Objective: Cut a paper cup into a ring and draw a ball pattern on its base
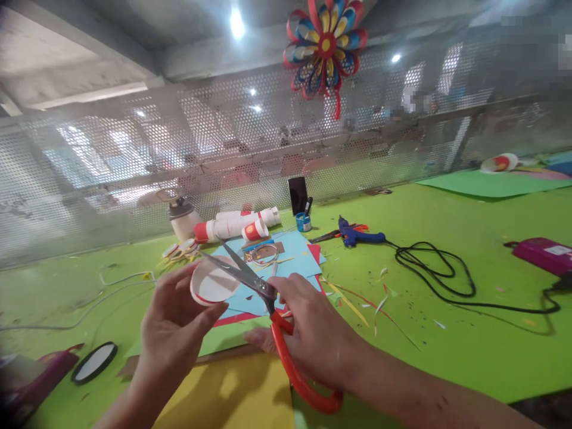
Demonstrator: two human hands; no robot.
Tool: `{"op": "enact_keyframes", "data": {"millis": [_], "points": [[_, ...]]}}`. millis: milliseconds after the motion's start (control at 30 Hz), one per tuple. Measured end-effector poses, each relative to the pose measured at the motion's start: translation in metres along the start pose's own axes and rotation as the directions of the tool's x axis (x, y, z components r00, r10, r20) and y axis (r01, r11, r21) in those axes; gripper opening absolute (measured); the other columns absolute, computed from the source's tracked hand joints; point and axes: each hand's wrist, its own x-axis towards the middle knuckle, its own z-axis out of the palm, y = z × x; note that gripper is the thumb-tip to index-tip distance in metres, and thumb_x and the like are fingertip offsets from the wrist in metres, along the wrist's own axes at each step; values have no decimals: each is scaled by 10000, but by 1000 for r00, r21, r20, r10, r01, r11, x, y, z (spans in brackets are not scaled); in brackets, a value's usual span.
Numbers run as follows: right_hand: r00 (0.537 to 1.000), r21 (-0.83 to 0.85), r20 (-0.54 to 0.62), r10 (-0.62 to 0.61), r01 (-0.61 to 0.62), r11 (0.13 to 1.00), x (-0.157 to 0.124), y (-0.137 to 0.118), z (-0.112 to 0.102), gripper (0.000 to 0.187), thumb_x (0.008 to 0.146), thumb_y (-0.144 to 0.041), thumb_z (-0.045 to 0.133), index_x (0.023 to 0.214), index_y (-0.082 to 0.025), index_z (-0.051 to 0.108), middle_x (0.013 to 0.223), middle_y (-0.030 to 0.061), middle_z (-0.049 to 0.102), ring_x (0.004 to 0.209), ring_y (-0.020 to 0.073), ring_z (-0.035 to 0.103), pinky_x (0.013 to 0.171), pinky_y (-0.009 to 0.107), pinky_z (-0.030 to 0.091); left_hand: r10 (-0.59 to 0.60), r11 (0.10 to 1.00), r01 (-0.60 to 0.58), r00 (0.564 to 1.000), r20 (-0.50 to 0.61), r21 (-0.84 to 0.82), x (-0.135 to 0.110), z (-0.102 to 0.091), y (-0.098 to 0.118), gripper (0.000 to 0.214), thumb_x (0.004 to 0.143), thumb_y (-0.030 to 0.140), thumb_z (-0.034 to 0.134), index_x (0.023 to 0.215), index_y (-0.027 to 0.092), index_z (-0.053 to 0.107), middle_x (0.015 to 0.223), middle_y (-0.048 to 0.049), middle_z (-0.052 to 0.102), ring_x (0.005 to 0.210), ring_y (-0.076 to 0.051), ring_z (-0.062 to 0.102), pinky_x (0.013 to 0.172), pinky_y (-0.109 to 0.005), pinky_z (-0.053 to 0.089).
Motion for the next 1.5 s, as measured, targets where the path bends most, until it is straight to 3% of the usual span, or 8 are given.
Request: {"op": "enact_keyframes", "data": {"millis": [233,567,800,1000,1233,1500], "points": [[1000,-46,-3,-11,11,999,-2,1,-5,397,817,-438,673,1124,-214,559,980,63,560,872,217,522,772,360,430,39,999,-39,999,26,8,0,-4,1,539,661,56,783,1121,294,635,1095,-36,700,978,-210,689,760,-264,596],[999,-100,-38,-30,26,995,-3,10,-3,488,808,-478,672,1206,-217,563,943,62,568,845,219,542,748,351,445,-52,999,51,997,-60,-9,-3,0,7,487,658,132,811,1090,283,643,1043,-37,705,923,-210,683,742,-293,591],[998,-121,-38,-51,46,992,-3,10,-7,458,817,-470,665,1187,-213,587,892,52,561,775,200,524,707,336,433,-98,991,99,995,10,-94,2,-8,2,509,640,157,836,1090,321,664,1037,-13,716,912,-184,691,759,-253,590],[995,-161,-43,-88,81,984,-2,10,-9,456,833,-500,637,1172,-195,604,850,55,574,741,194,512,675,323,423,-149,983,149,989,7,-107,4,-14,-1,524,617,189,855,1090,303,663,1049,-31,706,881,-200,690,707,-274,600],[993,-141,-36,-117,111,984,-1,12,-9,516,821,-498,649,1230,-197,558,971,87,588,857,226,541,754,352,450,-209,961,219,975,78,-170,4,-14,-1,520,610,212,863,1088,290,675,1080,-41,708,915,-208,690,761,-275,593],[995,-150,-31,-94,88,985,0,10,-9,494,836,-491,631,1232,-202,568,918,70,582,799,213,539,711,349,441,-235,958,244,969,70,-152,3,-16,-1,533,590,237,875,1083,283,678,1111,-43,697,970,-223,670,779,-275,585]]}}
